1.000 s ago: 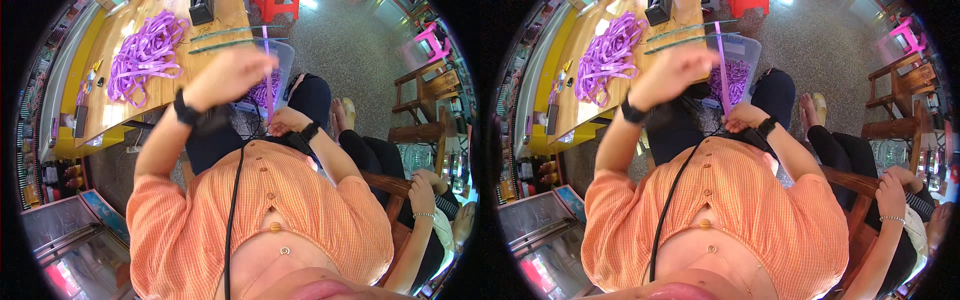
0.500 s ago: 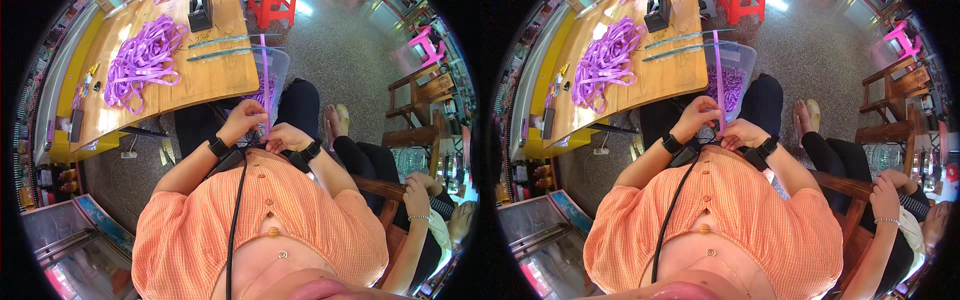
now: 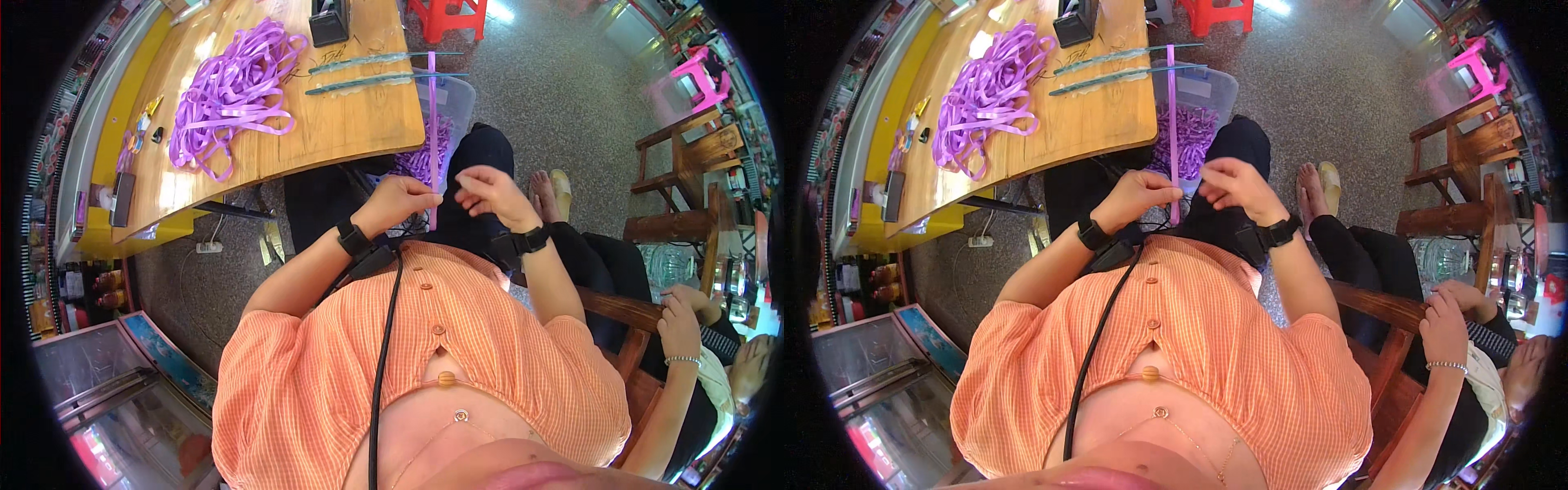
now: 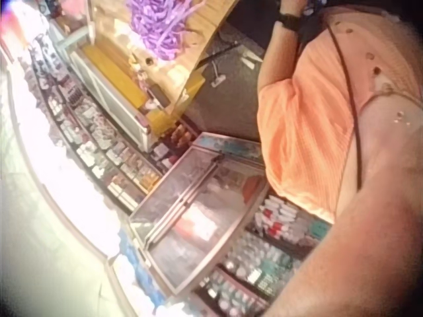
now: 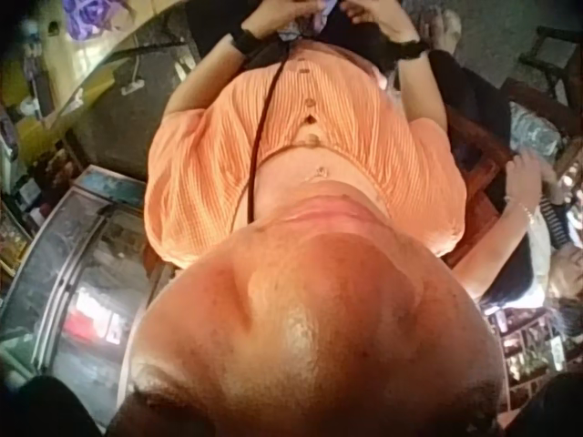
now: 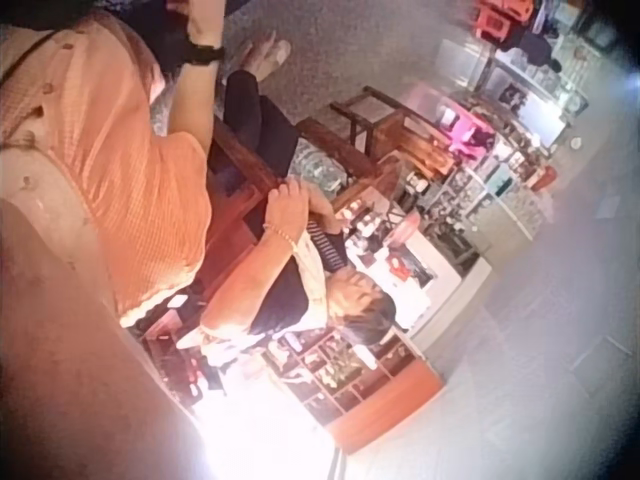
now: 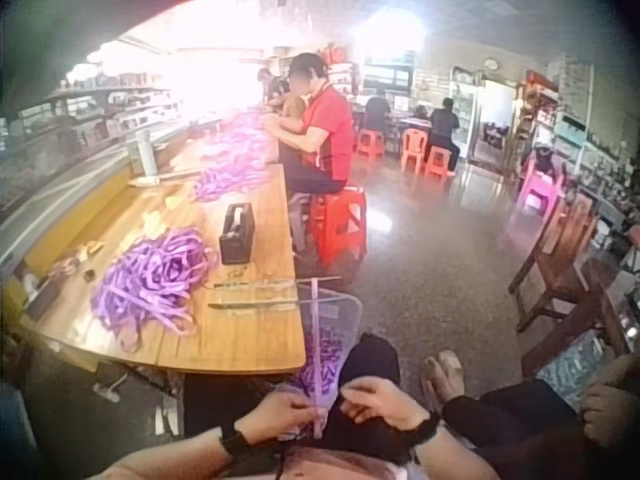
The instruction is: Tying purple ribbon strips onto a mesh base to create decorative items.
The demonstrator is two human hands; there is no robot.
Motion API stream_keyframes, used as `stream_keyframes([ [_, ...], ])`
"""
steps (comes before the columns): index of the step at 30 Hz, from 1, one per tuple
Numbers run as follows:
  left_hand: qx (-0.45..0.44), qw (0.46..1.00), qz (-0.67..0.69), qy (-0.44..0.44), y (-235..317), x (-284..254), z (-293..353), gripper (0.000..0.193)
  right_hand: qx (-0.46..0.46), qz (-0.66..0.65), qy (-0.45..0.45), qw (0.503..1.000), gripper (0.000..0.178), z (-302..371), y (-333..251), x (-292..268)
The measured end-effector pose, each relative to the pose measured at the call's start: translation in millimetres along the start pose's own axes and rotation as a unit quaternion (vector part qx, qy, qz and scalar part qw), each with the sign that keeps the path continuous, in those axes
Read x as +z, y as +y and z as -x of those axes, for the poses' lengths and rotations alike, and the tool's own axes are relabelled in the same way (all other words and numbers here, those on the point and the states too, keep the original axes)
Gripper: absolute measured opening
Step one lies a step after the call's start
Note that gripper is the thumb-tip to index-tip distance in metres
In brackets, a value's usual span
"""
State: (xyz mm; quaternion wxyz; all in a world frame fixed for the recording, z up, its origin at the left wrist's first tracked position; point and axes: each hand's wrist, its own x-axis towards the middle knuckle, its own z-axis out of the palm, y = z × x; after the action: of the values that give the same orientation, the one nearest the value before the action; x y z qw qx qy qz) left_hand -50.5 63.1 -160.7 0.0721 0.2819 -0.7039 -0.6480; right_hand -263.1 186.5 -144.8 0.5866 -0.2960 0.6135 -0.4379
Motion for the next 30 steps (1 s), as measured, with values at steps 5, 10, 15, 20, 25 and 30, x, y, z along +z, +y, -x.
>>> stream_keyframes([
  [5,-0.005,1.0,-0.027,-0.015,0.1,1.3,-3.8,0.022,-0.132,0.033,-0.007,0.991,0.031,-16.9,-15.0,18.9],
  [10,0.022,0.999,-0.039,-0.016,2.6,5.7,0.9,0.03,-0.148,-0.018,0.025,0.989,0.033,-34.1,-25.9,30.9],
  [15,-0.03,0.997,-0.046,-0.054,-0.2,6.4,2.7,0.022,-0.11,-0.13,-0.019,0.985,0.033,-48.4,-33.9,34.6],
  [20,-0.042,0.995,0.032,-0.08,3.2,8.0,4.4,0.02,-0.119,-0.214,-0.042,0.969,0.03,-64.5,-49.2,32.0],
  [25,-0.044,0.992,0.08,-0.087,-4.4,9.9,0.6,0.018,-0.166,-0.239,-0.007,0.957,0.024,-88.2,-69.3,31.6],
  [30,-0.063,0.99,0.078,-0.104,3.1,7.9,1.4,0.018,-0.234,-0.121,0.062,0.963,0.015,-100.9,-85.6,29.9],
])
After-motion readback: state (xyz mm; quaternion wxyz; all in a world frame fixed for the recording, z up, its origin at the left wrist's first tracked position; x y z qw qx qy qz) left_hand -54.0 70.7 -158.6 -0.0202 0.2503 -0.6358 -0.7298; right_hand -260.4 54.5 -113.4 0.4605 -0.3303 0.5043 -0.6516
